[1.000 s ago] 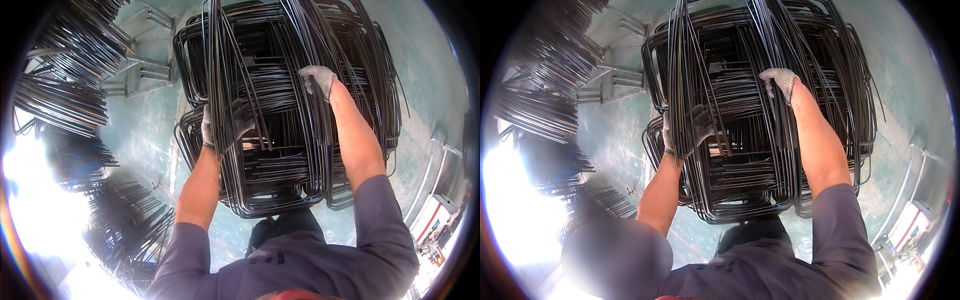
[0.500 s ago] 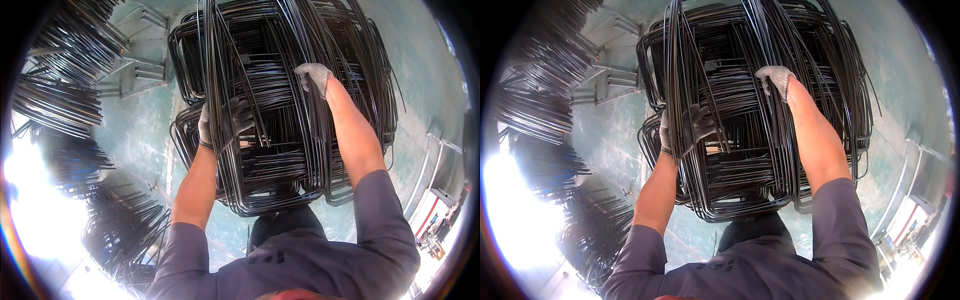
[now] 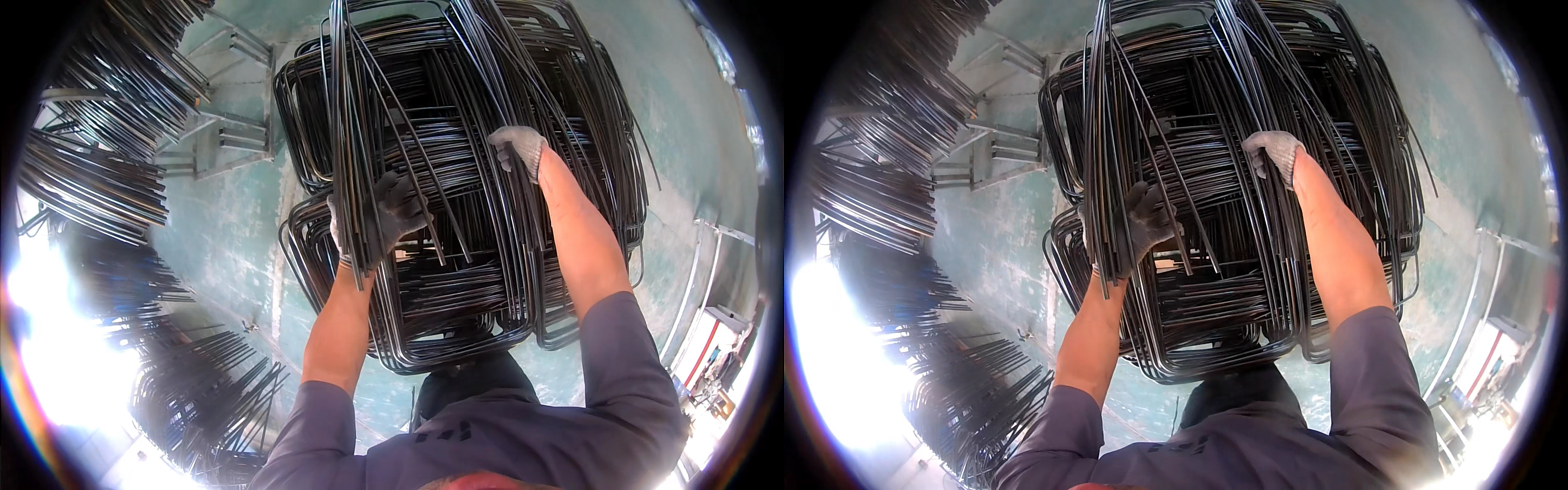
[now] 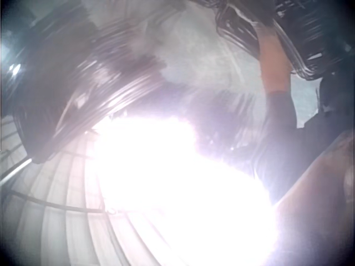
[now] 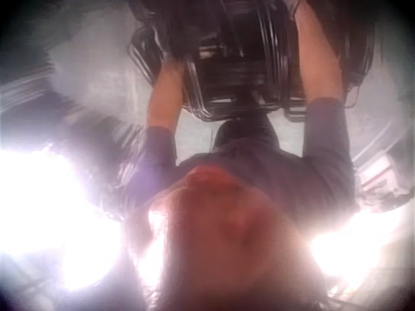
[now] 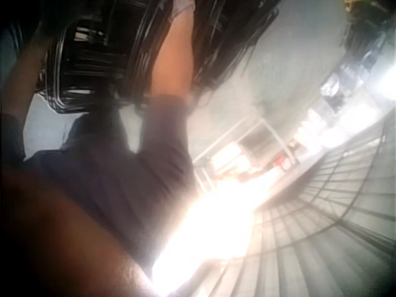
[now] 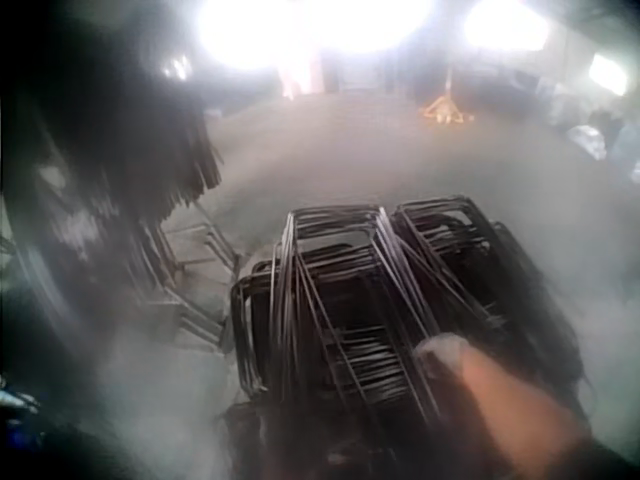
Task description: The person picks up metal frames one by one from a central stack and places them onto a metal rack or organized pile to the side.
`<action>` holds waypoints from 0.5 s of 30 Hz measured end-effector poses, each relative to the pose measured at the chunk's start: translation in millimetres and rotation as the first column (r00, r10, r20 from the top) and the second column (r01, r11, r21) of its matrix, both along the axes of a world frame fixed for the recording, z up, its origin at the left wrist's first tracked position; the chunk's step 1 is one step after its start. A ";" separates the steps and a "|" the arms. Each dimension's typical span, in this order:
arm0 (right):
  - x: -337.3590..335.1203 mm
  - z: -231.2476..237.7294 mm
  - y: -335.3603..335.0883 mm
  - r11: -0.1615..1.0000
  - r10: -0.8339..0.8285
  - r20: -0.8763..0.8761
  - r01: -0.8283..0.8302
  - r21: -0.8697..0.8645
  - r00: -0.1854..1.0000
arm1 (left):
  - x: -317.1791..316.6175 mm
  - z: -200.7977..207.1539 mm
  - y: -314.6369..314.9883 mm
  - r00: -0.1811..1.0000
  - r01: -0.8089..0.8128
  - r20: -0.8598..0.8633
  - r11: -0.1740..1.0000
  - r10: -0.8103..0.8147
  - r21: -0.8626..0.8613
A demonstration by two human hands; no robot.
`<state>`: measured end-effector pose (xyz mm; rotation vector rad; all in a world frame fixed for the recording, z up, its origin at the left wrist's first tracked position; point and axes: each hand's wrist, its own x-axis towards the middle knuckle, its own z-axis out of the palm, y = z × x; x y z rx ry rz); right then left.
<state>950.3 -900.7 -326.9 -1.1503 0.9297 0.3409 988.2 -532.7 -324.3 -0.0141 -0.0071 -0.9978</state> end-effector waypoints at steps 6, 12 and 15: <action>13.9 -4.0 6.3 0.999 0.031 -0.016 -0.032 -0.034 0.999 | 11.4 -16.5 15.0 0.988 -0.112 0.116 0.992 0.104 0.064; 28.2 23.8 22.5 0.952 0.085 -0.207 -0.140 -0.271 0.975 | 18.9 1.7 23.4 0.982 0.004 -0.185 0.976 -0.045 -0.216; 30.7 17.6 33.9 0.767 0.221 -0.347 -0.383 -0.515 0.911 | 26.0 -5.4 41.2 0.984 0.012 -0.170 0.976 -0.050 -0.217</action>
